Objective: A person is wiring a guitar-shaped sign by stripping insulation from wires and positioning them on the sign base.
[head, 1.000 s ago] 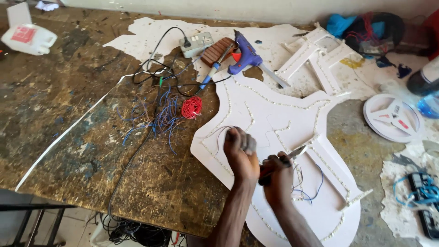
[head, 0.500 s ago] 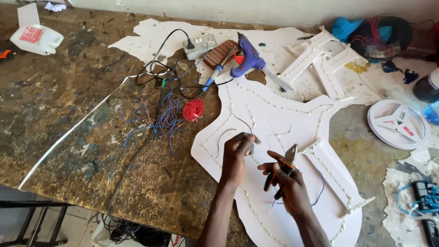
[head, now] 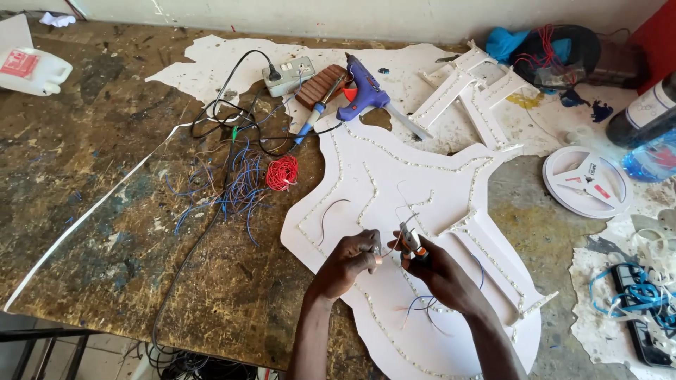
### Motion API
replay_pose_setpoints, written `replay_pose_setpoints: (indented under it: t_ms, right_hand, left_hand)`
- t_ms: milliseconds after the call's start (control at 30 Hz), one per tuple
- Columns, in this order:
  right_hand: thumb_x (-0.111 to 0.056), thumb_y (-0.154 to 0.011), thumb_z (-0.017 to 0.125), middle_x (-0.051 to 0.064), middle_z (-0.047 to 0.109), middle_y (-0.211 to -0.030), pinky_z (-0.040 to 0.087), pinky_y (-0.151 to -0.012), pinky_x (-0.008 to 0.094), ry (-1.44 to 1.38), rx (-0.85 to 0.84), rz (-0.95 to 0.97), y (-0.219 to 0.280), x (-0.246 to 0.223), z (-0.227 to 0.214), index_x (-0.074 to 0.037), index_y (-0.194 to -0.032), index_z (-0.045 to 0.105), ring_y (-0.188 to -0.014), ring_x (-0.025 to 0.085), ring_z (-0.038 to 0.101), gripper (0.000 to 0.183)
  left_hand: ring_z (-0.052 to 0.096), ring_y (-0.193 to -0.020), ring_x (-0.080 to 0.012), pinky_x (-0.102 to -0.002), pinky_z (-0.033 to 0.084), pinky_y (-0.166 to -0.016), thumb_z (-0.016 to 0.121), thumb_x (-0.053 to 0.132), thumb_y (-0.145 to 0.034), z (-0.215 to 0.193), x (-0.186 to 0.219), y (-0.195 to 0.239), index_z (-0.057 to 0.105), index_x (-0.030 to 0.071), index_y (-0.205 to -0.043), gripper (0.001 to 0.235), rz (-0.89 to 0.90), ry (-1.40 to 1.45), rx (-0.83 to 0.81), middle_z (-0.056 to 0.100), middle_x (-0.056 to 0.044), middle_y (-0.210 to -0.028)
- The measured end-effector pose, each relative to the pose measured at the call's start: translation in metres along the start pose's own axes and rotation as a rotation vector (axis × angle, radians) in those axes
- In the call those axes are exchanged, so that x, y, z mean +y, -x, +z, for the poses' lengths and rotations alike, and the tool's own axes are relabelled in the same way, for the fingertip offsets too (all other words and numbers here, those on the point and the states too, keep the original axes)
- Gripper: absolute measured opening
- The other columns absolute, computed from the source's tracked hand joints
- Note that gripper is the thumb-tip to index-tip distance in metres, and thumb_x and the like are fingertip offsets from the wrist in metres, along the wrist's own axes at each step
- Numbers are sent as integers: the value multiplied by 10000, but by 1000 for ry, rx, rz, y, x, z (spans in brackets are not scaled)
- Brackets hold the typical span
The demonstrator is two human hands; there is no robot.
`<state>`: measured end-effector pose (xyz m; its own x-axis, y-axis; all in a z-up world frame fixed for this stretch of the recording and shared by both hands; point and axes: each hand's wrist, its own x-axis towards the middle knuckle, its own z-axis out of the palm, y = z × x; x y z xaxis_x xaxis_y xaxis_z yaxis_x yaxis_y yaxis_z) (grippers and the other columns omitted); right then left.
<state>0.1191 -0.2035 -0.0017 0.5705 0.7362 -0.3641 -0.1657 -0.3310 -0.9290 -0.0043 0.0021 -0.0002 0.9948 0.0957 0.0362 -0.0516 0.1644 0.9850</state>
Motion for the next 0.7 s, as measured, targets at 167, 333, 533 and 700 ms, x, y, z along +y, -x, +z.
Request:
replay_pose_setpoints:
  t_ms: [167, 333, 533, 700]
  right_hand:
    - [-253, -1112, 639, -59, 722, -1147, 394, -868, 252, 218, 6, 39, 13, -21, 10, -194, -1423, 761, -894, 124, 498, 340]
    - [-273, -1127, 636, -45, 635, -1071, 425, -900, 246, 178, 54, 39, 6, -9, 12, -223, -1600, 690, -912, 120, 549, 479]
    - [-317, -1151, 604, -19, 518, -860, 314, -706, 271, 337, 72, 112, 14, -14, 14, -238, -1395, 748, -708, 163, 277, 294]
    - [-323, -1097, 678, -10, 744, -1239, 478, -1030, 264, 95, 187, 11, -1, 20, 16, -132, -1393, 725, -1154, 116, 712, 356]
  left_hand:
    - [425, -796, -151, -355, 335, -781, 637, 202, -955, -4, -13, 7, 428, 156, -706, 327, -80, -42, -51, 422, 1, -833]
    - [654, -905, -202, -366, 485, -891, 758, 289, -905, -8, -30, 12, 714, 23, -1173, 381, -444, -100, 104, 697, -106, -877]
    - [575, -795, -163, -557, 376, -1322, 696, 362, -1014, -10, -22, 13, 618, 200, -750, 319, -30, -96, 122, 566, 24, -762]
    - [514, -876, -177, -350, 483, -861, 708, 221, -1064, 20, -21, 19, 610, 118, -1077, 143, 585, -610, 969, 611, -61, -1039]
